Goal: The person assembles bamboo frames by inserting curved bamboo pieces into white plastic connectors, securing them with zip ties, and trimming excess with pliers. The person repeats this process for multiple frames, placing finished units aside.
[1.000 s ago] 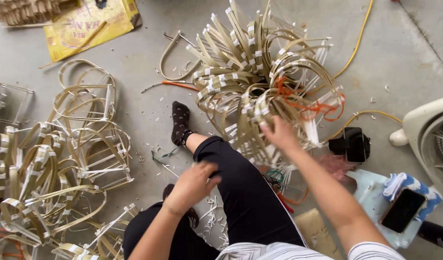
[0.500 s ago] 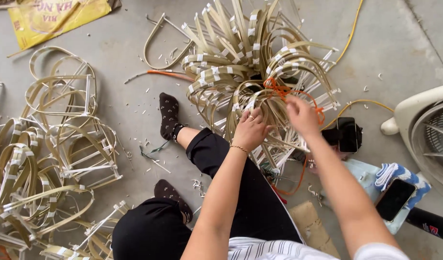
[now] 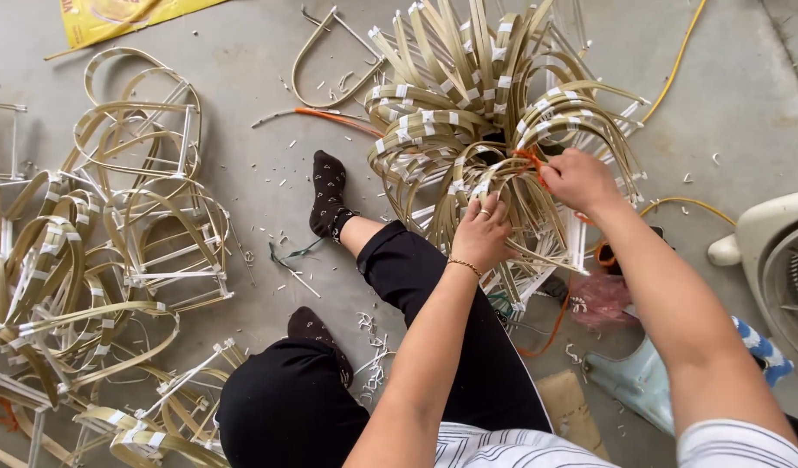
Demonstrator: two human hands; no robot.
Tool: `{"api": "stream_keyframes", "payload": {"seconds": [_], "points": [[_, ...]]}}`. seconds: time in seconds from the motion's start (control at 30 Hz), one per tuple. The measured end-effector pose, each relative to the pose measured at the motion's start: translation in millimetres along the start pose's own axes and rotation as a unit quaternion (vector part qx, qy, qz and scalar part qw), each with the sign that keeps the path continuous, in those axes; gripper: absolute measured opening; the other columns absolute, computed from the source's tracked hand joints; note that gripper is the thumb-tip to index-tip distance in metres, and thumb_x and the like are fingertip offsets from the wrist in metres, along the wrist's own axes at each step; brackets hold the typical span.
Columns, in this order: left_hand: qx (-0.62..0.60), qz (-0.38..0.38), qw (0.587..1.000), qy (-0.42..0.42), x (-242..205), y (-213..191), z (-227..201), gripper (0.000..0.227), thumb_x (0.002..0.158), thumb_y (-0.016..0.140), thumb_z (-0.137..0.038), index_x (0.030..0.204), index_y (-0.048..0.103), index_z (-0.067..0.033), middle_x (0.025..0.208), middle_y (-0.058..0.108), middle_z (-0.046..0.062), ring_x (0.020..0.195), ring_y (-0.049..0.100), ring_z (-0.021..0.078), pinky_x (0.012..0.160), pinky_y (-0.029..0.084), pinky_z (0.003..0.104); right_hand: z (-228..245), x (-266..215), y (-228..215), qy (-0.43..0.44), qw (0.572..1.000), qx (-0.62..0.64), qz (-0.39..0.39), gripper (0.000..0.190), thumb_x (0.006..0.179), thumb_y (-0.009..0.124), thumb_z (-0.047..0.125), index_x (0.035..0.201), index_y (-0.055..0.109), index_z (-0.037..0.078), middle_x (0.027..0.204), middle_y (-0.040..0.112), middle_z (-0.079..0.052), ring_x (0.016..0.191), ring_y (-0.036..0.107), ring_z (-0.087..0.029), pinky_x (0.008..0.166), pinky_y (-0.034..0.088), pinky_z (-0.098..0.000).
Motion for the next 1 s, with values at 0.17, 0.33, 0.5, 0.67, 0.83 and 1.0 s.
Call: {"api": "stream_keyframes", "payload": {"seconds": [0.17, 0.33, 0.5, 0.67, 0.83, 1.0], "points": [[0.003, -0.045, 0.999, -0.019, 9.2, 25.7, 5.6, 0.084, 0.078, 0.066, -0.074, 0.13, 0.067, -0.0087, 0.152, 0.047, 0.009, 0.151, 0.025, 0.0298, 0.123, 0.017, 0.049, -34.0, -40.2, -28.2, 0.016, 0.859, 0.508, -0.059, 0.03, 0.111, 0.063, 0.02, 0.088, 0.062, 0.001, 0.079, 0.055, -0.008, 0.071, 0.051, -0.019, 0.07, 0.044, -0.0373], [0.003, -0.008, 1.0, -0.03, 1.7, 28.8, 13.4, 0.095, 0.075, 0.065, -0.076, 0.14, 0.061, -0.0074, 0.151, 0.048, 0.008, 0.152, 0.025, 0.03, 0.124, 0.017, 0.047, 14.5, -68.2, -44.7, 0.006, 0.725, 0.683, -0.088, 0.03, 0.117, 0.058, 0.027, 0.104, 0.07, 0.003, 0.084, 0.066, -0.005, 0.08, 0.06, -0.016, 0.077, 0.049, -0.0331], [0.053, -0.004, 0.998, -0.034, 12.0, 27.7, 2.4, 0.103, 0.068, 0.066, -0.079, 0.141, 0.056, -0.0065, 0.152, 0.042, 0.01, 0.149, 0.021, 0.0292, 0.119, 0.015, 0.05, 30.1, -57.6, 3.2, -0.001, 0.915, 0.395, -0.087, 0.042, 0.099, 0.063, 0.024, 0.135, 0.062, 0.002, 0.127, 0.068, -0.013, 0.114, 0.065, -0.025, 0.095, 0.05, -0.0382], [0.047, -0.009, 0.998, -0.027, 8.6, 27.7, 4.5, 0.091, 0.076, 0.065, -0.075, 0.138, 0.061, -0.0091, 0.157, 0.043, 0.009, 0.152, 0.021, 0.0299, 0.122, 0.016, 0.05, 14.9, -37.0, 75.5, 0.05, 0.963, 0.259, -0.046, 0.033, 0.103, 0.061, 0.027, 0.126, 0.07, 0.005, 0.122, 0.075, -0.016, 0.111, 0.07, -0.027, 0.094, 0.053, -0.0365], [0.036, 0.02, 0.999, -0.031, 9.1, 22.0, 6.2, 0.089, 0.081, 0.064, -0.076, 0.138, 0.062, -0.008, 0.157, 0.043, 0.01, 0.155, 0.02, 0.029, 0.125, 0.015, 0.048, -6.5, 14.6, 111.6, 0.18, 0.96, 0.19, -0.105, 0.033, 0.104, 0.066, 0.026, 0.124, 0.067, 0.0, 0.106, 0.072, -0.022, 0.095, 0.066, -0.034, 0.084, 0.052, -0.0436], [0.04, 0.019, 0.998, -0.033, 9.8, 20.6, 7.9, 0.089, 0.079, 0.064, -0.075, 0.139, 0.06, -0.0088, 0.156, 0.044, 0.009, 0.153, 0.021, 0.0283, 0.123, 0.015, 0.048, -32.4, 28.6, 173.9, 0.238, 0.654, 0.715, -0.067, 0.029, 0.109, 0.076, 0.03, 0.119, 0.065, 0.005, 0.096, 0.063, -0.003, 0.08, 0.053, -0.019, 0.072, 0.043, -0.0382]]}}
Point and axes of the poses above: each hand's wrist, its own x-axis towards the middle knuckle, its own y-axis out of the palm, z = x × y, the point moved 2 cm from there along x, towards the middle knuckle
